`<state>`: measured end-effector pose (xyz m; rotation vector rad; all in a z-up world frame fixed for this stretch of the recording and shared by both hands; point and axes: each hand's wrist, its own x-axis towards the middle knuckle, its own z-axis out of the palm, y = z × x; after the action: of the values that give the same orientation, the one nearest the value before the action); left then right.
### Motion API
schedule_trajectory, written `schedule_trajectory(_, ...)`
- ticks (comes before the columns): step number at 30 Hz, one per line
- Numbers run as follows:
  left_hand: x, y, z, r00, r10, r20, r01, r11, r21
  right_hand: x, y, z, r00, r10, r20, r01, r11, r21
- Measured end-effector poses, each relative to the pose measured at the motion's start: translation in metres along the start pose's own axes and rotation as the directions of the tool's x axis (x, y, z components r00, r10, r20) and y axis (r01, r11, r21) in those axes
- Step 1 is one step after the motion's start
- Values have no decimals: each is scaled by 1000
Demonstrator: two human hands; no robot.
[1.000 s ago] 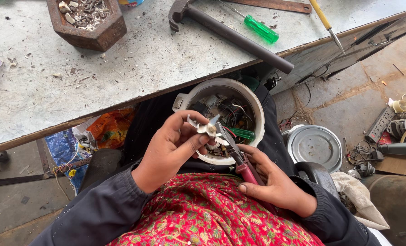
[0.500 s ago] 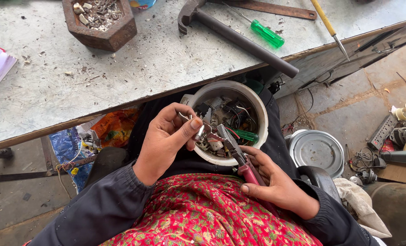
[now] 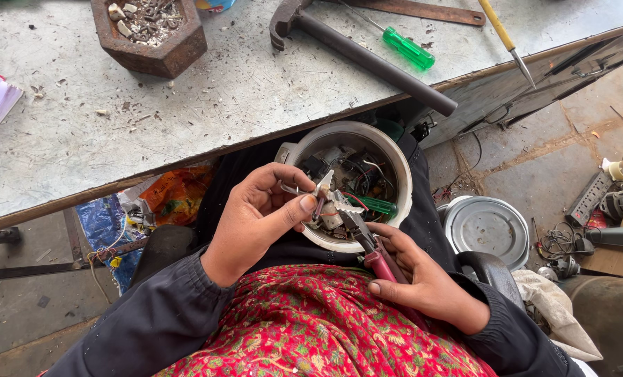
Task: The person disassembles small electronic components using pliers and a hammer, then uses a screwdriver to work on a black plastic part. They place pieces into a white bowl and handle various tools and parts on a cluttered workbench.
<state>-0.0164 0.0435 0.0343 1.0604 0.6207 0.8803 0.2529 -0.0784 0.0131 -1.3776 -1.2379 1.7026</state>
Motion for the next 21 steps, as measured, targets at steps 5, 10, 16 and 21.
schedule_trajectory(5, 0, -3, 0, 1000, 17, 19, -18, 1000, 11, 1, 5, -2, 1000, 13, -10, -13, 999, -31)
schedule_trajectory(10, -1, -7, -1, 1000, -7, 13, 7, 1000, -13, 1, 5, -1, 1000, -7, -11, 7, 1000, -20)
schedule_trajectory(16, 0, -10, -3, 1000, -21, 3, 21, 1000, -23, 1, 6, -1, 1000, -16, -22, 15, 999, -45)
schedule_trajectory(21, 0, -10, -4, 999, -4, 32, 6, 996, -85, 2, 7, -1, 1000, -17, -23, 15, 998, -58)
